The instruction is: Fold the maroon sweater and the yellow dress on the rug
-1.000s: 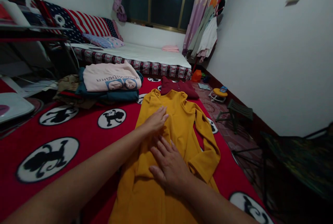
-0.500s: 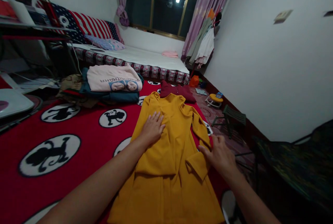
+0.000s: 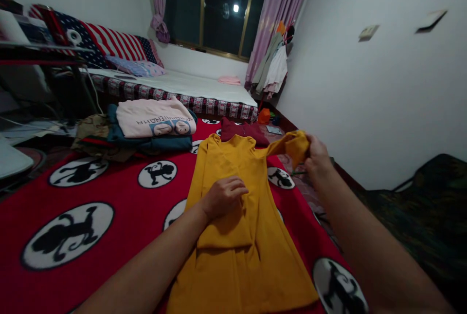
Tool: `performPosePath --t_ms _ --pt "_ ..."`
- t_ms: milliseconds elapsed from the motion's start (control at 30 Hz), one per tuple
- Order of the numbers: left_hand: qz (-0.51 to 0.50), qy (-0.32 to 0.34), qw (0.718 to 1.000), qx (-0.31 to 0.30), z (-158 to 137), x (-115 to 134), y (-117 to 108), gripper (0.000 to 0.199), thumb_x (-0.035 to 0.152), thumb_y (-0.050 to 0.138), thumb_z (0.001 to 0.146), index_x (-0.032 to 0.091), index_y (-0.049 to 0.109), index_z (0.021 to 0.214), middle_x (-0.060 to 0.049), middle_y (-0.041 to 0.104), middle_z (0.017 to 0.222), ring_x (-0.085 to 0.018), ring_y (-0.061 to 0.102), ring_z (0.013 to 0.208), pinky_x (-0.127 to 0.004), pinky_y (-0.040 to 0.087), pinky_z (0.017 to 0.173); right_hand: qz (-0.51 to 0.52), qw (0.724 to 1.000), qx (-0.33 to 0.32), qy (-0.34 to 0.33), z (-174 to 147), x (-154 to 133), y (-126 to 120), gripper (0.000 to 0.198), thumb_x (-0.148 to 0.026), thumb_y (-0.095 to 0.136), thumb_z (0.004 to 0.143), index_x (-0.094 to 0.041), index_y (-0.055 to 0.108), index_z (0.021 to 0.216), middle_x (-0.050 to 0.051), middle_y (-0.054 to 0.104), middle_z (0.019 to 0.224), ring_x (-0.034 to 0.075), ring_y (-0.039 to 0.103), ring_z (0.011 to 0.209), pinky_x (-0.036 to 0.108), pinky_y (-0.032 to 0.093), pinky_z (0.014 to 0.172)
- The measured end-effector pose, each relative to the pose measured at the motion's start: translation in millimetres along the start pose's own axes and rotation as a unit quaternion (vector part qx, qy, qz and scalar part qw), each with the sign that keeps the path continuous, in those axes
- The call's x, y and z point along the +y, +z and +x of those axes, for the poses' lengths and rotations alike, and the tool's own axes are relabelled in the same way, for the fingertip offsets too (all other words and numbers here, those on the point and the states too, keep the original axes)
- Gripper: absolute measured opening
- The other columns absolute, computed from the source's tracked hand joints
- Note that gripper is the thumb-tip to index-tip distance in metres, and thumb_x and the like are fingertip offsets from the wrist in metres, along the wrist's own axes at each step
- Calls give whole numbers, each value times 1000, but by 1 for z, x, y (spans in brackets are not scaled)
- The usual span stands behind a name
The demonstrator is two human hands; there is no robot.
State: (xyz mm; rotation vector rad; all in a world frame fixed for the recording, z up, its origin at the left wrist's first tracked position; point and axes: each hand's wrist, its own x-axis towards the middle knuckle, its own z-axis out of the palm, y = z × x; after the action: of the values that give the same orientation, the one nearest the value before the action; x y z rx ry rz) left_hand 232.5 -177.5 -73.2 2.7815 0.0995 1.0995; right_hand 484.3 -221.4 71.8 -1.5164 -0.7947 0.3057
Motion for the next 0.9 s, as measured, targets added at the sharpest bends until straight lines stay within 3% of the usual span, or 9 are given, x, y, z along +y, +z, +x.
performPosePath --t_ms 33,67,133,200,300,433,600,733,900 --pt "-2 0 1000 3 -2 0 -1 25 13 45 88 17 64 103 -8 68 100 -20 59 103 -33 50 89 16 999 -49 -9 -10 -11 20 28 -40 55 82 -15 63 92 2 68 79 13 64 68 24 53 62" --pt "-3 -4 1000 5 -5 -1 -1 25 13 45 88 18 64 104 -8 68 102 -20 59 103 -33 50 89 35 983 -175 -33 -25 -20 38 31 -40 58 81 -16 62 100 3 69 89 14 65 76 25 55 66" --pt "-1 -23 1000 10 -11 -4 -2 26 14 46 87 20 64 106 -7 67 102 -19 60 103 -34 51 89 31 915 -387 -111 -61 -30 64 43 -39 67 76 -19 59 113 4 66 109 15 65 90 26 55 72" --pt "8 -48 999 18 -14 -7 -1 26 15 47 87 22 64 105 -6 68 99 -19 62 98 -33 52 85 6 874 -452 -181 -97 -31 70 43 -35 69 77 -20 59 116 5 62 119 15 64 94 27 53 79" --pt "21 -70 997 21 -15 -9 1 24 16 48 87 21 65 102 -5 68 89 -18 64 86 -31 52 77 -83 883 -409 -214 -132 -12 46 29 -32 63 82 -20 63 108 5 65 112 14 65 90 26 52 76" --pt "26 -102 994 19 -11 -10 3 23 15 49 87 20 67 102 -5 67 81 -17 63 77 -28 50 71 -233 912 -297 -160 -144 36 -15 18 -31 57 84 -19 67 91 5 69 89 15 64 78 27 51 68" --pt "33 -126 991 11 -9 -11 6 24 15 49 88 19 66 105 -5 65 82 -18 62 80 -28 49 72 -394 886 -231 -77 -167 85 -75 23 -36 57 82 -20 66 95 5 67 92 18 64 78 31 49 70" --pt "17 -114 993 -11 -7 -7 6 25 15 49 88 20 66 105 -6 66 88 -18 62 85 -28 49 75 -427 879 -199 -79 -192 92 -88 23 -38 57 83 -21 62 98 6 65 97 20 63 80 32 48 72" --pt "-29 -65 996 -58 1 2 5 23 19 47 91 20 67 101 -6 68 94 -18 62 91 -29 49 80 -442 869 -188 -118 -197 89 -74 15 -28 48 89 -21 59 97 8 62 100 21 61 90 32 46 76"
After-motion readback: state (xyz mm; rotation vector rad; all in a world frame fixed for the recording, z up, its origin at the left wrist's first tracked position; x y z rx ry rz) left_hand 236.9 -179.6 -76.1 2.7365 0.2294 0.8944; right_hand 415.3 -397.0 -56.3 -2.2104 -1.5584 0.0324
